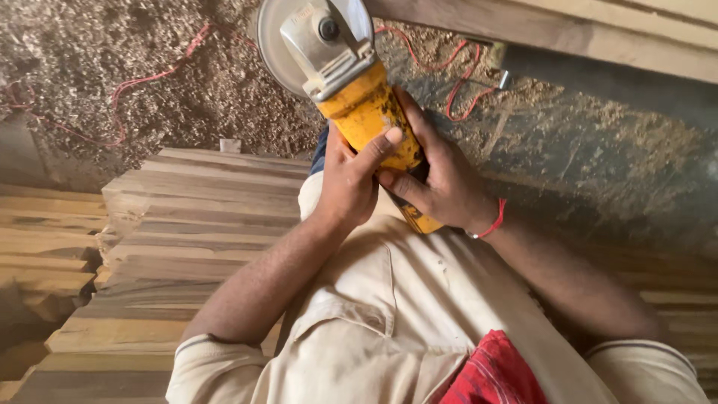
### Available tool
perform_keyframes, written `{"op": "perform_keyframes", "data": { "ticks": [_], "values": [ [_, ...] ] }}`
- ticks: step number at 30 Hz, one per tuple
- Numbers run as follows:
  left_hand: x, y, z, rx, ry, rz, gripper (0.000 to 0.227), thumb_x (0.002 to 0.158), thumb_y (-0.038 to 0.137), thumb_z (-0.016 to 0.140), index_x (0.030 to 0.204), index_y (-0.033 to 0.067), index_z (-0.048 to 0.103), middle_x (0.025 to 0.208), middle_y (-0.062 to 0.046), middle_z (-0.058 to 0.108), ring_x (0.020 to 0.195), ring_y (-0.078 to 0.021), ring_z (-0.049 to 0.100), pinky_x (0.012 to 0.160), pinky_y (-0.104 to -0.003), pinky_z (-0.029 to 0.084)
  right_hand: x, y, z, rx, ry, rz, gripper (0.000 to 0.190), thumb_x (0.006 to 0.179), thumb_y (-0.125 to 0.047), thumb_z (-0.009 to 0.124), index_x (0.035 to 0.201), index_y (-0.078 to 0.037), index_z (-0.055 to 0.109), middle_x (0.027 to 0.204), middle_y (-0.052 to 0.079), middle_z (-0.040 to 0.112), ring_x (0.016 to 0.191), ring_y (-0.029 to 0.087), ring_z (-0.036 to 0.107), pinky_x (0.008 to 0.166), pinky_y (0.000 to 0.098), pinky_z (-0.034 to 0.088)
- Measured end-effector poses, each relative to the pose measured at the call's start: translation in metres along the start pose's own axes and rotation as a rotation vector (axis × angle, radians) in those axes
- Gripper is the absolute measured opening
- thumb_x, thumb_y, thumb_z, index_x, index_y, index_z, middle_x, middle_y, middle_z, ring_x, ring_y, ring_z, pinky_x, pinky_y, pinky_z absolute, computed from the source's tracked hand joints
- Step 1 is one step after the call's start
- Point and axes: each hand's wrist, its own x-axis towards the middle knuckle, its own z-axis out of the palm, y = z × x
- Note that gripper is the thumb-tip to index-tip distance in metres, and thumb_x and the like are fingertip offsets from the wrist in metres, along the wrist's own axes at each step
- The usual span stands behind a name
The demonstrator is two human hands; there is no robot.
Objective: The person uses a handheld angle grinder to smooth the surface of wooden planks. They repeatedly move the tool along the length of the wood, flip the planks to treat different sides, and inspect the finished edges.
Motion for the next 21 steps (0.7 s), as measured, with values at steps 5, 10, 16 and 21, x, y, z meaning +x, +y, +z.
{"op": "perform_keyframes", "data": {
  "ticks": [5, 10, 16, 21],
  "values": [
    [0.008, -0.015, 0.004, 0.040, -0.038, -0.010, 0.055, 0.095, 0.000, 0.073, 0.142, 0.0041, 0.043, 0.124, -0.011, 0.062, 0.114, -0.0218, 0.064, 0.099, -0.038, 0.057, -0.012, 0.010, -0.009, -0.033, 0.046, 0.005, 0.090, 0.103, -0.030, 0.072, 0.167, -0.001, 0.015, 0.167, 0.026, 0.040, 0.155, 0.035, 0.047, 0.124, 0.0405, 0.042],
    [0.007, -0.044, 0.020, 0.185, -0.058, -0.031, 0.054, 0.097, 0.000, 0.073, 0.143, 0.0012, 0.044, 0.121, -0.013, 0.063, 0.109, -0.0225, 0.065, 0.096, -0.037, 0.058, -0.039, 0.028, -0.023, 0.051, 0.081, -0.002, 0.088, 0.104, -0.023, 0.070, 0.167, -0.001, 0.013, 0.170, 0.024, 0.035, 0.157, 0.034, 0.041, 0.128, 0.0416, 0.037],
    [0.010, -0.102, 0.053, 0.167, -0.100, -0.141, 0.057, 0.094, -0.001, 0.072, 0.141, 0.0033, 0.040, 0.121, -0.012, 0.063, 0.109, -0.0217, 0.066, 0.095, -0.038, 0.059, -0.094, 0.049, -0.054, 0.131, 0.164, 0.097, 0.087, 0.102, -0.018, 0.067, 0.168, -0.002, 0.013, 0.172, 0.022, 0.031, 0.158, 0.030, 0.037, 0.128, 0.0414, 0.036],
    [0.020, -0.160, 0.075, 0.343, -0.215, -0.251, 0.060, 0.091, 0.004, 0.076, 0.138, 0.0023, 0.038, 0.118, -0.012, 0.064, 0.106, -0.0235, 0.069, 0.093, -0.039, 0.063, -0.148, 0.083, -0.080, 0.071, 0.280, 0.062, 0.086, 0.104, -0.018, 0.066, 0.169, -0.002, 0.012, 0.174, 0.020, 0.026, 0.162, 0.030, 0.033, 0.134, 0.0434, 0.033]
  ]
}}
